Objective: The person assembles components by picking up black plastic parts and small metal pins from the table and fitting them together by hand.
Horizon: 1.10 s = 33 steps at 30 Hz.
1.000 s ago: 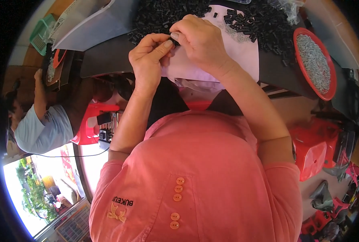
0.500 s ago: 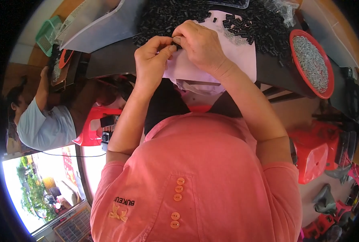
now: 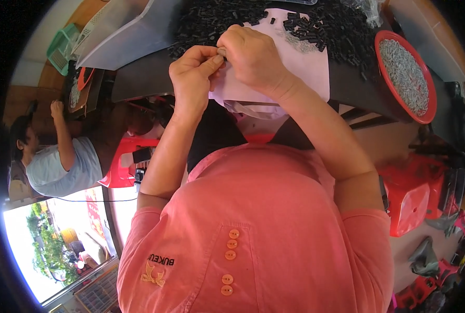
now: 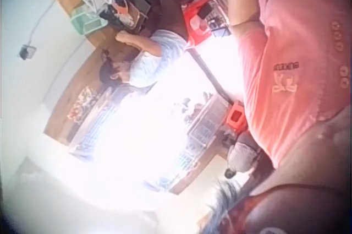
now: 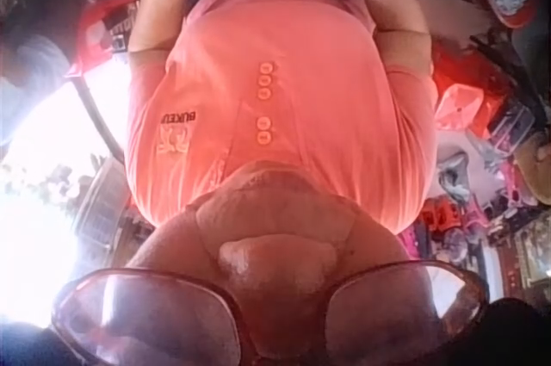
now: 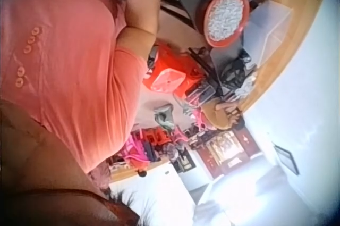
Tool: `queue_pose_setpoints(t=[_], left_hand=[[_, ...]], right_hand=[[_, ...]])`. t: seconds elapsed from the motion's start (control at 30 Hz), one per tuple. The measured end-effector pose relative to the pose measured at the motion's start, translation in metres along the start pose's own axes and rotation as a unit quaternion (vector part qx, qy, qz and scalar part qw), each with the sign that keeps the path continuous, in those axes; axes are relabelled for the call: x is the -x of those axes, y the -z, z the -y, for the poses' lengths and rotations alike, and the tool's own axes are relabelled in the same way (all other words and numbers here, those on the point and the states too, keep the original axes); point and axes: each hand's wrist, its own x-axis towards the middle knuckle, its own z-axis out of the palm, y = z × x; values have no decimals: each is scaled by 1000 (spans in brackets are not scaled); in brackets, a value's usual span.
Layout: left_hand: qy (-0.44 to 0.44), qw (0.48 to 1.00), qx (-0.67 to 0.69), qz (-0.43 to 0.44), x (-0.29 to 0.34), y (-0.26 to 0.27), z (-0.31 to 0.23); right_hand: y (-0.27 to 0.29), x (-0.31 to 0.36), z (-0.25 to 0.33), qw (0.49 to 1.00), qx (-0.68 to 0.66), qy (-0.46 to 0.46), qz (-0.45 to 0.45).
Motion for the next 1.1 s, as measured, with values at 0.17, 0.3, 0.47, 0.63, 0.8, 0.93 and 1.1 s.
queue_pose_setpoints(t=[0.17,0.3,0.47,0.63,0.8,0.93,1.1], left_hand=[[11,1000,29,-2,0,-2,-2],[57,991,115,22,-8,7,-2],[46,990,131,1,-9,8,-6],[39,991,126,29,-9,10,-2],[63,989,131,36,-4,7,-6],[44,993,97,43,-4,11,-3],[9,997,48,53,-4,11,0]], right_hand=[[2,3,1,995,-70,-70,20],[4,1,4,994,-66,-81,15],[4,-1,6,995,-58,-78,14],[1,-1,4,1000,22,-9,-1],[2,-1,2,995,80,46,-27],[2,-3,9,994,93,55,-1],[-1,-2,8,992,109,68,-1]])
